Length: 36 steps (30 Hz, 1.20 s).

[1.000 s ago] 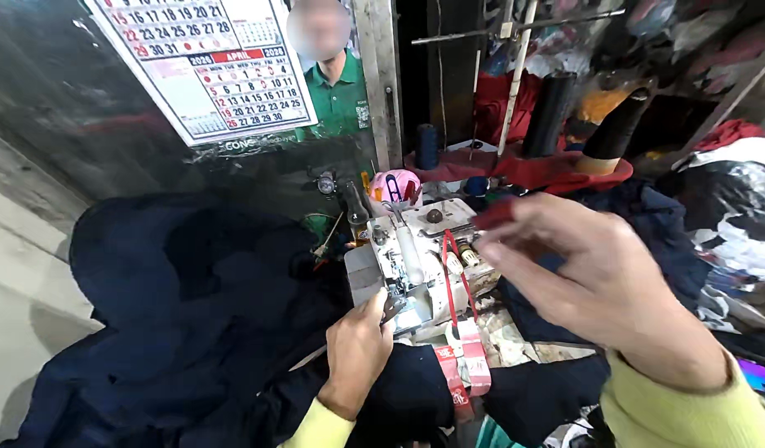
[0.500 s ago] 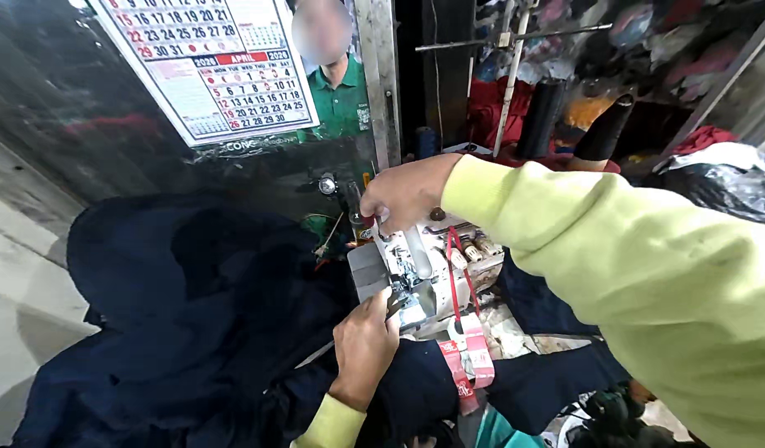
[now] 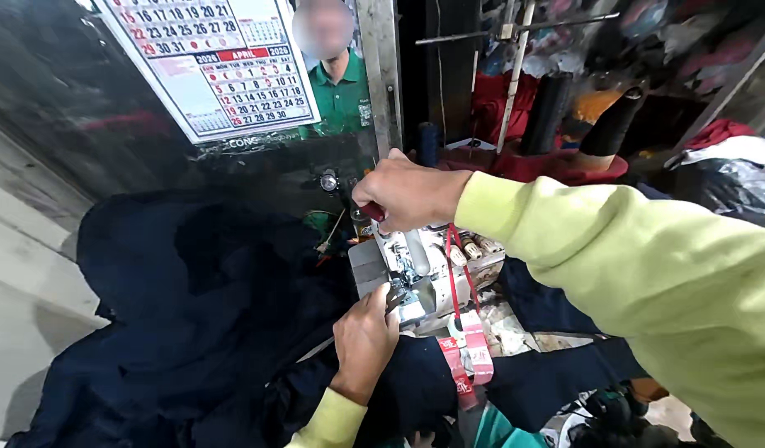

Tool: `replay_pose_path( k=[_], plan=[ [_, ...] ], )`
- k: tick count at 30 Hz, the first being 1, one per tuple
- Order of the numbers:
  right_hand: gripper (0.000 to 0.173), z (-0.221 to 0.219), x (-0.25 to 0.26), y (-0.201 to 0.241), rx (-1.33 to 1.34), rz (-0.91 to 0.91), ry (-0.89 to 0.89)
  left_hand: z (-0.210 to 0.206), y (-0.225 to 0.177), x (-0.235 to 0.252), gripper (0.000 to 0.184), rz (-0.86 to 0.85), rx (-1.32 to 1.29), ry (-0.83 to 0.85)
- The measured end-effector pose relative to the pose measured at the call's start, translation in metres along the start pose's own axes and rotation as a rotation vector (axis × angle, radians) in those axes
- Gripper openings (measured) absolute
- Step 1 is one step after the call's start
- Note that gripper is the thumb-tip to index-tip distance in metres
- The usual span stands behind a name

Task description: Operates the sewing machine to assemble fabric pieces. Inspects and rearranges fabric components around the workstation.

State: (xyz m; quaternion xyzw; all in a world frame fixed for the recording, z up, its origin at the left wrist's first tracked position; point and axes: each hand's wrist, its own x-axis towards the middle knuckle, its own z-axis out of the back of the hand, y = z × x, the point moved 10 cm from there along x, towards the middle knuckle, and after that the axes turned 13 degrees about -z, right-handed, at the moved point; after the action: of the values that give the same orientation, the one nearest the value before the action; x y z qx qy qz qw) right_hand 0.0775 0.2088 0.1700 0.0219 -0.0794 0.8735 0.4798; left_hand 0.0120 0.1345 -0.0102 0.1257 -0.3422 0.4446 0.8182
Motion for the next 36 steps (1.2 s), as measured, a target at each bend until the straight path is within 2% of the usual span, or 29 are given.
replay_pose_path(
  k=[4, 8, 12, 14, 16, 19, 22, 24, 26, 27, 30, 33, 36],
  plan=[
    [0.022, 0.0, -0.004, 0.001, -0.01, 0.014, -0.02, -0.003, -0.001, 0.0, 0.039, -0.112, -0.049, -0.005],
    [0.023, -0.001, -0.002, 0.0, -0.027, 0.01, -0.015, -0.002, -0.002, 0.001, 0.037, -0.113, -0.047, 0.002],
    [0.039, -0.014, 0.001, -0.001, -0.04, -0.044, 0.06, 0.0, -0.003, 0.002, 0.032, -0.044, -0.026, 0.002],
    [0.055, -0.016, -0.001, 0.005, -0.078, -0.048, 0.009, 0.001, -0.001, 0.0, 0.029, -0.012, -0.033, -0.017],
    [0.059, -0.007, -0.011, 0.013, -0.054, -0.037, -0.082, 0.003, 0.0, -0.003, 0.028, 0.008, -0.047, -0.048],
    [0.044, 0.024, -0.047, 0.02, 0.134, 0.002, -0.234, 0.003, 0.014, -0.007, 0.024, 0.099, -0.196, -0.113],
    [0.02, 0.036, -0.108, 0.015, 0.499, 0.031, -0.336, 0.008, 0.05, -0.008, 0.016, 0.276, -0.615, -0.147],
    [0.015, 0.007, -0.146, 0.004, 0.747, -0.055, -0.304, 0.008, 0.077, -0.011, 0.027, 0.349, -0.607, -0.066],
    [0.017, -0.053, -0.17, -0.005, 1.004, -0.179, -0.184, -0.01, 0.09, -0.02, 0.046, 0.398, -0.618, 0.142],
    [0.018, -0.089, -0.177, -0.005, 1.128, -0.242, -0.106, -0.016, 0.091, -0.026, 0.048, 0.398, -0.638, 0.219],
    [0.024, -0.165, -0.186, 0.015, 1.411, -0.334, 0.018, 0.002, 0.079, -0.037, 0.026, 0.363, -0.616, 0.245],
    [0.028, -0.189, -0.178, 0.044, 1.689, -0.336, 0.092, 0.033, 0.047, -0.045, 0.022, 0.275, -0.488, 0.213],
    [0.029, -0.201, -0.169, 0.045, 1.918, -0.421, 0.097, 0.031, -0.007, -0.055, 0.022, 0.162, -0.5, 0.188]
  ],
)
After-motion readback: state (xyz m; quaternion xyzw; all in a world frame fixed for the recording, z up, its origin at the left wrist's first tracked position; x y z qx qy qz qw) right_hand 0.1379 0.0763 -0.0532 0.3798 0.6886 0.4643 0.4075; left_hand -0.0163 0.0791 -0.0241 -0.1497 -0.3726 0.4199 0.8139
